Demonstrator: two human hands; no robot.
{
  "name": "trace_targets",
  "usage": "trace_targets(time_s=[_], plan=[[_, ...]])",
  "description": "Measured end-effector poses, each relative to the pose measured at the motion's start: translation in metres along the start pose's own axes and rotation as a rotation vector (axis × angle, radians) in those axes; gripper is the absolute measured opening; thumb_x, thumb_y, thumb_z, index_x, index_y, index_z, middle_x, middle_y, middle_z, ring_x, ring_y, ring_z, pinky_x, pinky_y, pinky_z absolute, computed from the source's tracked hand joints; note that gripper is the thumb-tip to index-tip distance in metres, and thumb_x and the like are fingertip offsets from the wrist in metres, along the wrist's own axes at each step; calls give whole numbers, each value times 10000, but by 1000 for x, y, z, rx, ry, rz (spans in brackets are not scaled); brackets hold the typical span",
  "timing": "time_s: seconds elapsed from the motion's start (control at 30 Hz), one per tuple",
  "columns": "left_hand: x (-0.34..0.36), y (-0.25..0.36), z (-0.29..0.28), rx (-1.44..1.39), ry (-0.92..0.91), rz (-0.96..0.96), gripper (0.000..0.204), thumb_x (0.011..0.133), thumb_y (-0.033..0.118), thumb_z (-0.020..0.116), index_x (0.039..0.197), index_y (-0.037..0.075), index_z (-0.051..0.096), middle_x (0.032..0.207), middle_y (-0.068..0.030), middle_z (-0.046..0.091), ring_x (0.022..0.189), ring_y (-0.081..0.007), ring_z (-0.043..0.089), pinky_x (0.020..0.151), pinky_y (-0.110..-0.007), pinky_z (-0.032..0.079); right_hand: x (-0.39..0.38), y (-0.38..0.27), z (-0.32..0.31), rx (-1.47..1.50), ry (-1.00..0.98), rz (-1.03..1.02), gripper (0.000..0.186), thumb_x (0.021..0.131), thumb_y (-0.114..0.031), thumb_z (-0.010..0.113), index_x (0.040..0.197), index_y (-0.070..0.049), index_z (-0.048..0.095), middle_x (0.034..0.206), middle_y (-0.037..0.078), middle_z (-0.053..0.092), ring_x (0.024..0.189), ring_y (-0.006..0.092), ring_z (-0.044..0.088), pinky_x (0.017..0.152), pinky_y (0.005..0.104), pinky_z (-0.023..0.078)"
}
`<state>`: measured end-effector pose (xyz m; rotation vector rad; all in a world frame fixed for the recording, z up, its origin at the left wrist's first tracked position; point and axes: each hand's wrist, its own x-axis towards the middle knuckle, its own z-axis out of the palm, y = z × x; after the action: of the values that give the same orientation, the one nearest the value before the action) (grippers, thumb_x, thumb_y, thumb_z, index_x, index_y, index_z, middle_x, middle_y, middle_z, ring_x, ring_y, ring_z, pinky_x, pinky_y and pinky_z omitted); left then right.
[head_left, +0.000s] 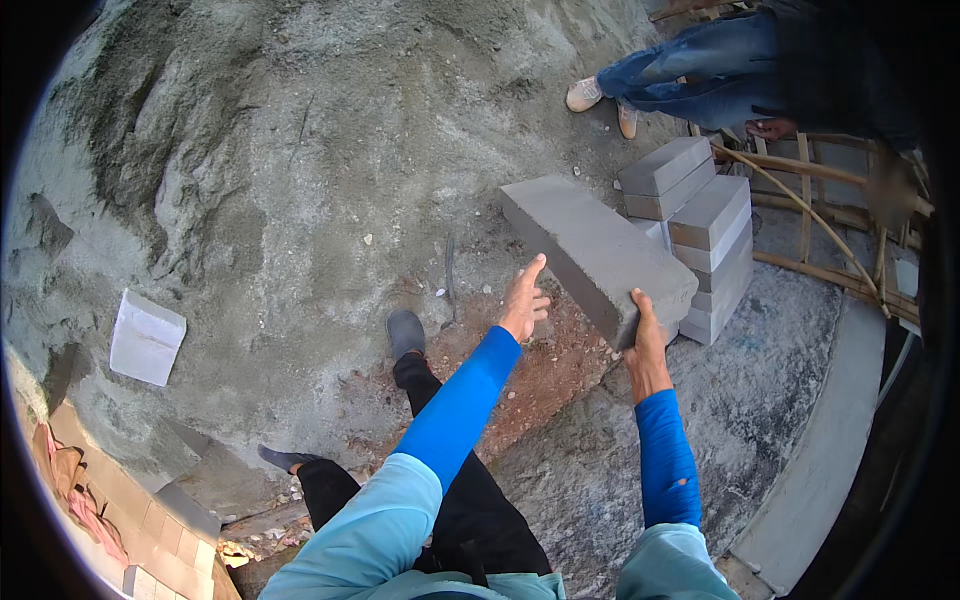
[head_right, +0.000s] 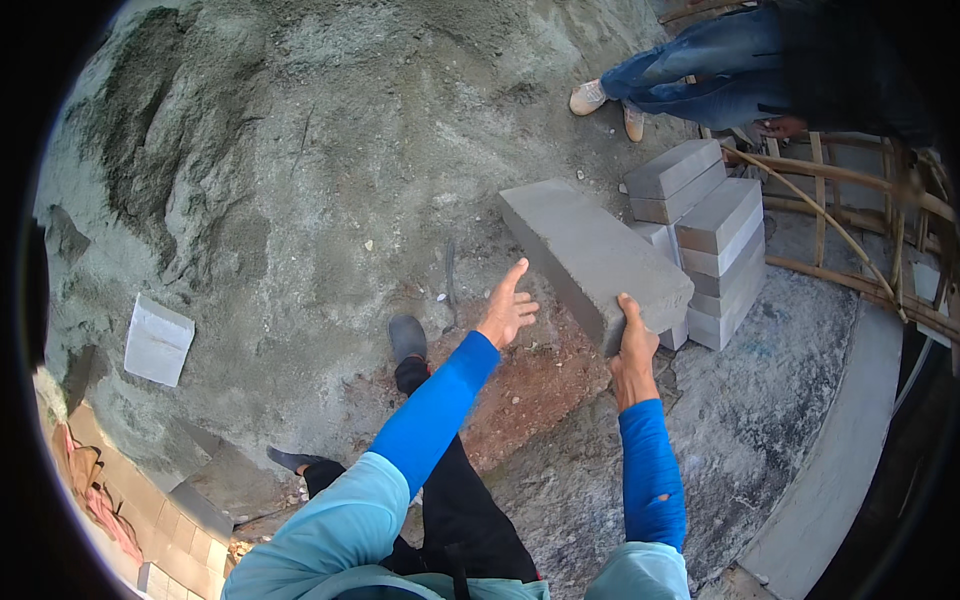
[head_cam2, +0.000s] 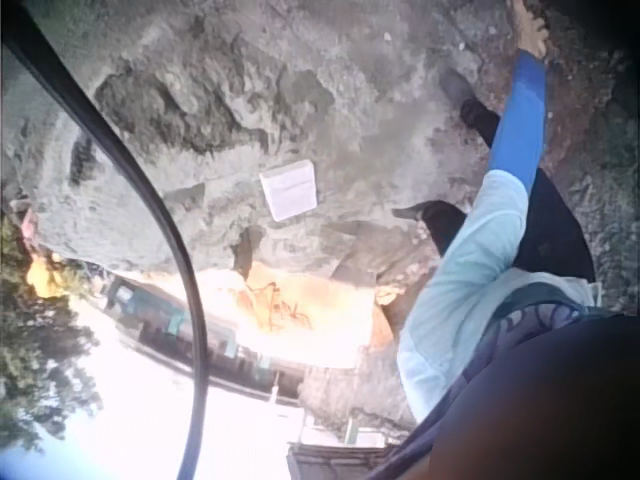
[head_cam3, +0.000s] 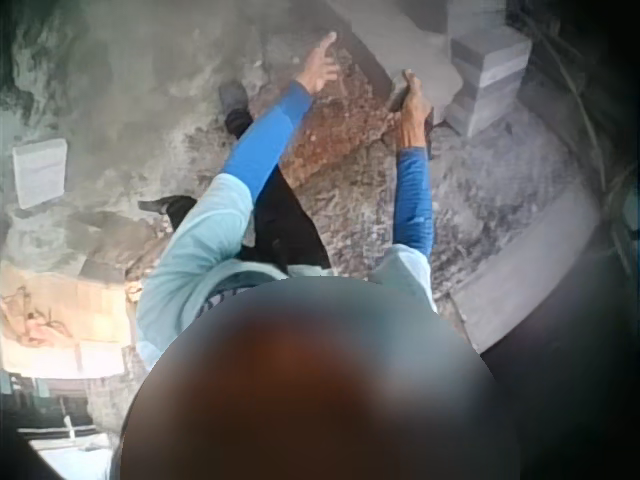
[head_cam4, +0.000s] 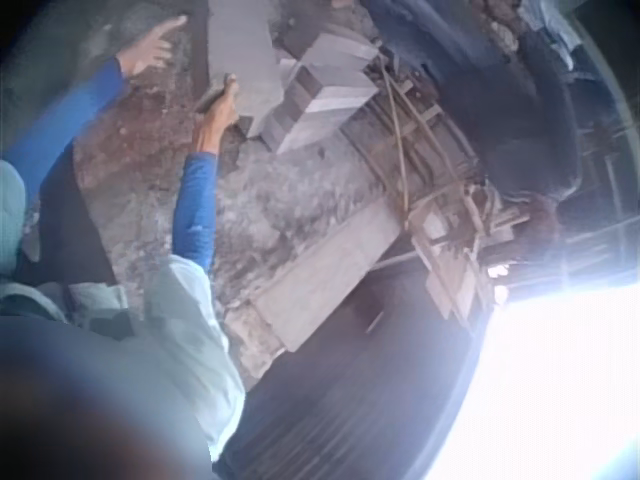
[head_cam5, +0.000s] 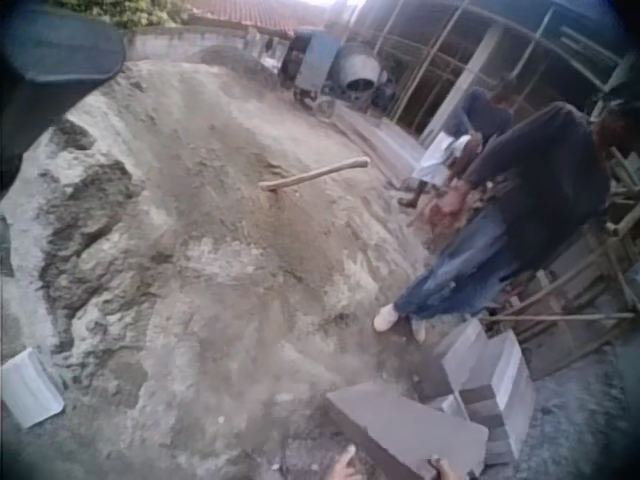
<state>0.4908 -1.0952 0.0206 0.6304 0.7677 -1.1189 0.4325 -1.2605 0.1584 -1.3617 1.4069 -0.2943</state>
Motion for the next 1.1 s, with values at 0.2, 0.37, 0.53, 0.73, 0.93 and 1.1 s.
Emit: trace_targets(time_s=[0.2, 0.37, 0.53, 0.73, 0.93, 1.1], plan=[[-86, 57, -240, 577, 464, 506, 341, 944, 294, 727, 1067, -24, 724, 1014, -110, 748, 982, -145, 670, 907, -293, 500, 190, -59, 16, -273, -62, 145, 899, 676, -373, 881, 1281, 169, 493, 1195, 224, 632, 968, 337, 691, 844, 423, 590], [-266, -58, -526, 1041, 1294, 520, 202, 822, 130, 640, 963, -1, 701, 795, -200, 699, 804, -363, 683, 819, -449, 532, 216, -124, 78, -318, -444, 241, 713, 828, -473, 736, 1306, 30, 572, 1197, 186, 662, 1027, 346, 702, 950, 450, 578], [-427, -82, -544, 1075, 1543, 96, 344, 791, 255, 655, 1039, 30, 732, 904, -296, 708, 891, -483, 681, 849, -520, 540, 339, -143, 57, -513, -378, 60, 785, 844, -586, 703, 1412, -58, 583, 1400, 133, 581, 1253, 299, 560, 1073, 426, 429], [-483, -157, -500, 968, 1449, -108, 241, 830, 186, 611, 947, 22, 743, 918, -268, 715, 896, -437, 697, 828, -492, 550, 419, -138, 64, -721, -634, -524, 524, 1040, -355, 511, 1440, -20, 558, 1480, 96, 515, 1342, 197, 469, 1150, 338, 324], [-373, -148, -447, 855, 1174, 375, 347, 924, 180, 632, 1220, 2, 670, 1121, -252, 698, 1075, -381, 680, 945, -454, 521, 454, -238, 71, -1112, -1295, -264, 546, 994, -153, 605, 1505, -41, 448, 1513, 162, 483, 1384, 240, 472, 1155, 391, 375], [-347, -84, -379, 761, 881, 559, 406, 955, 259, 668, 1263, -2, 631, 1210, -241, 665, 1122, -367, 658, 962, -427, 519, 387, -189, 86, -1074, -401, -861, 581, 982, -339, 595, 1433, 12, 493, 1439, 209, 540, 1313, 295, 538, 1095, 405, 428]])
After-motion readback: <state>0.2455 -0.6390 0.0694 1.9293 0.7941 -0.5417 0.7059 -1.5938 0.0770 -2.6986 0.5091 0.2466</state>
